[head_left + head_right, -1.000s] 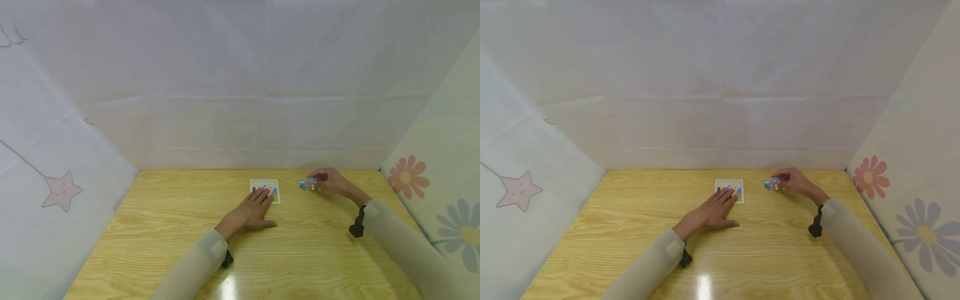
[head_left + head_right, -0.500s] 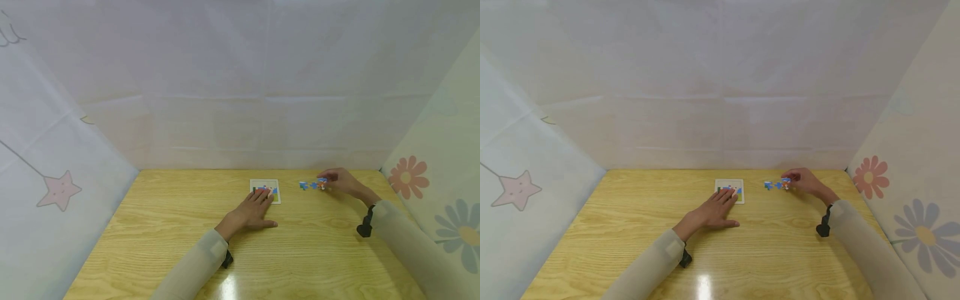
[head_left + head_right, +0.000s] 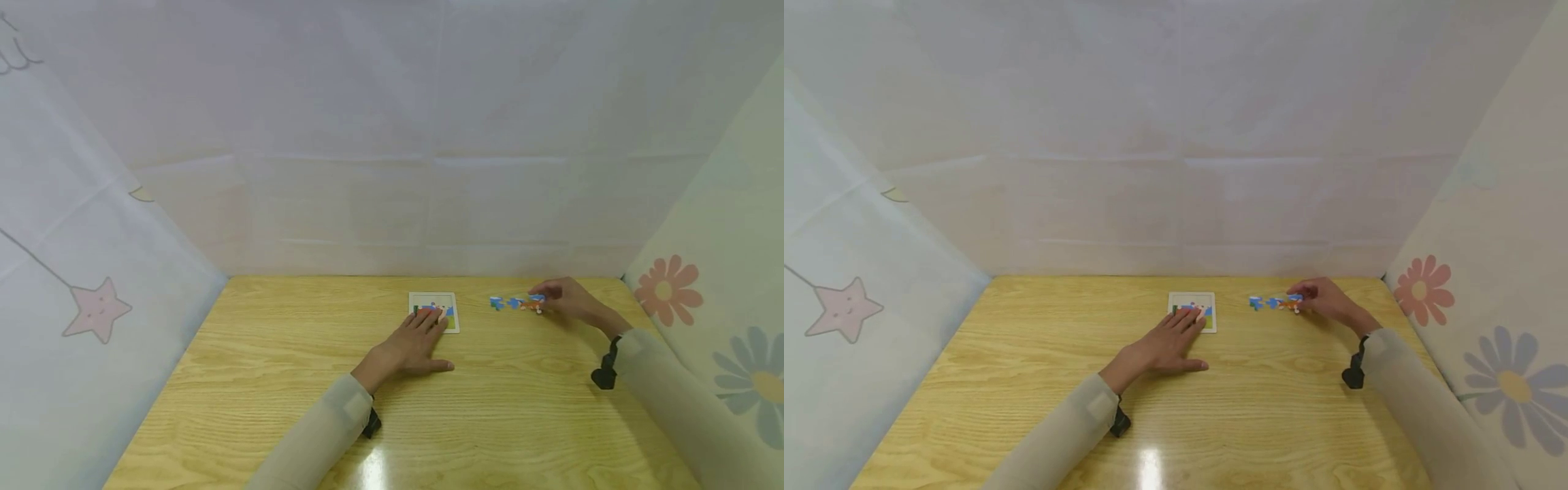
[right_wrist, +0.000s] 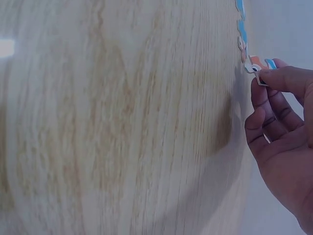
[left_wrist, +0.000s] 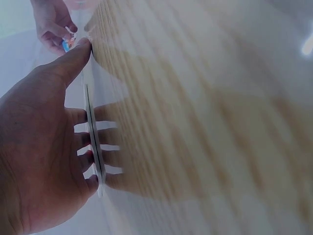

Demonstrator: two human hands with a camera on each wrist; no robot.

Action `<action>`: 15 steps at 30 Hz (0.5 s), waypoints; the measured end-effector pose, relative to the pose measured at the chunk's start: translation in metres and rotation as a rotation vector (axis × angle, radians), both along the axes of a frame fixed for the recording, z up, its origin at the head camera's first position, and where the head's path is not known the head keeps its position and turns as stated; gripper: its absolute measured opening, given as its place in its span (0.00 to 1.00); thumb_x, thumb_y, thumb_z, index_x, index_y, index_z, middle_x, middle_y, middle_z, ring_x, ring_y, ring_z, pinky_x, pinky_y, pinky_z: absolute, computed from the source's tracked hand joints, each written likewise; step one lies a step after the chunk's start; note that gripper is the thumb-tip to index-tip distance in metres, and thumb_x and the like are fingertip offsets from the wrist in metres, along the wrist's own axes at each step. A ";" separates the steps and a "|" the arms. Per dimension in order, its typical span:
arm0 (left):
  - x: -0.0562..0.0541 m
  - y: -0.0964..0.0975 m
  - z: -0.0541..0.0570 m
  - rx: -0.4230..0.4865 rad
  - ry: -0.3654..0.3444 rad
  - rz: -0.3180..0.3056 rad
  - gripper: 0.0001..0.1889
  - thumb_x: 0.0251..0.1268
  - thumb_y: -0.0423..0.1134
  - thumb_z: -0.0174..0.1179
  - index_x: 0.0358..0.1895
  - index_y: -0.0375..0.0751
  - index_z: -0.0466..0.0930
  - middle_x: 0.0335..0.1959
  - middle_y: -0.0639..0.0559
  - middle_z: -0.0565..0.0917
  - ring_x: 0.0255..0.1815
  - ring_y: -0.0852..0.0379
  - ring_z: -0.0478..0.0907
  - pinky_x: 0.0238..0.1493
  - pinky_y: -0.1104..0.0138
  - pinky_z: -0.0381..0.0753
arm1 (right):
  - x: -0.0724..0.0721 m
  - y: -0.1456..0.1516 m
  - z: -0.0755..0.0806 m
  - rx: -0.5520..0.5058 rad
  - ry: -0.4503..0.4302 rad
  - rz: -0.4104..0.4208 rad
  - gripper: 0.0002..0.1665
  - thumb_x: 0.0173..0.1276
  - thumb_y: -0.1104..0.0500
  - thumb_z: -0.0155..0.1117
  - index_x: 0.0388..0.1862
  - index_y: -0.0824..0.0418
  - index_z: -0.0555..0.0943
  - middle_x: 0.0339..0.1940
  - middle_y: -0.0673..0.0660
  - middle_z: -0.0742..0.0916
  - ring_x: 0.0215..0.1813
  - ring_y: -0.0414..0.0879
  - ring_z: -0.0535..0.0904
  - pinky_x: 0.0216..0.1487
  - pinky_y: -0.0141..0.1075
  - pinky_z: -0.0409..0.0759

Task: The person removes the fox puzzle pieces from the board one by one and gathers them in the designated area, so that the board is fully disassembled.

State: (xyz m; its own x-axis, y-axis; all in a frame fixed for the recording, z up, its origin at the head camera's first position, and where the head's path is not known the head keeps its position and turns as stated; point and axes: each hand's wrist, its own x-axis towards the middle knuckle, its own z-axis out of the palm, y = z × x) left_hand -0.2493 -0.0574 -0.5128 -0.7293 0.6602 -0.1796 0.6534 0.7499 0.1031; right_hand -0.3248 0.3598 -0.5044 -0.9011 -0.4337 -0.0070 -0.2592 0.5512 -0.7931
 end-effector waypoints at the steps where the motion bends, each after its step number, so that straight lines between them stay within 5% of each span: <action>1: 0.000 0.000 0.000 0.000 0.001 -0.001 0.52 0.75 0.76 0.45 0.89 0.46 0.43 0.89 0.44 0.43 0.89 0.45 0.40 0.85 0.47 0.50 | 0.000 0.001 0.000 0.004 -0.007 0.000 0.20 0.74 0.69 0.69 0.62 0.72 0.83 0.59 0.71 0.87 0.49 0.48 0.85 0.37 0.40 0.83; 6: 0.001 0.001 0.001 0.003 -0.004 -0.004 0.52 0.75 0.76 0.45 0.89 0.46 0.43 0.89 0.43 0.43 0.89 0.45 0.40 0.86 0.47 0.50 | 0.000 0.006 -0.005 0.038 -0.014 -0.018 0.19 0.74 0.69 0.69 0.62 0.71 0.84 0.58 0.70 0.88 0.48 0.44 0.85 0.39 0.38 0.84; 15: 0.002 0.001 0.002 0.000 -0.004 -0.005 0.52 0.75 0.76 0.45 0.89 0.46 0.43 0.89 0.43 0.42 0.89 0.45 0.40 0.85 0.47 0.50 | 0.001 0.004 -0.010 0.103 0.052 -0.024 0.18 0.73 0.70 0.68 0.60 0.72 0.84 0.55 0.70 0.89 0.52 0.58 0.87 0.44 0.35 0.85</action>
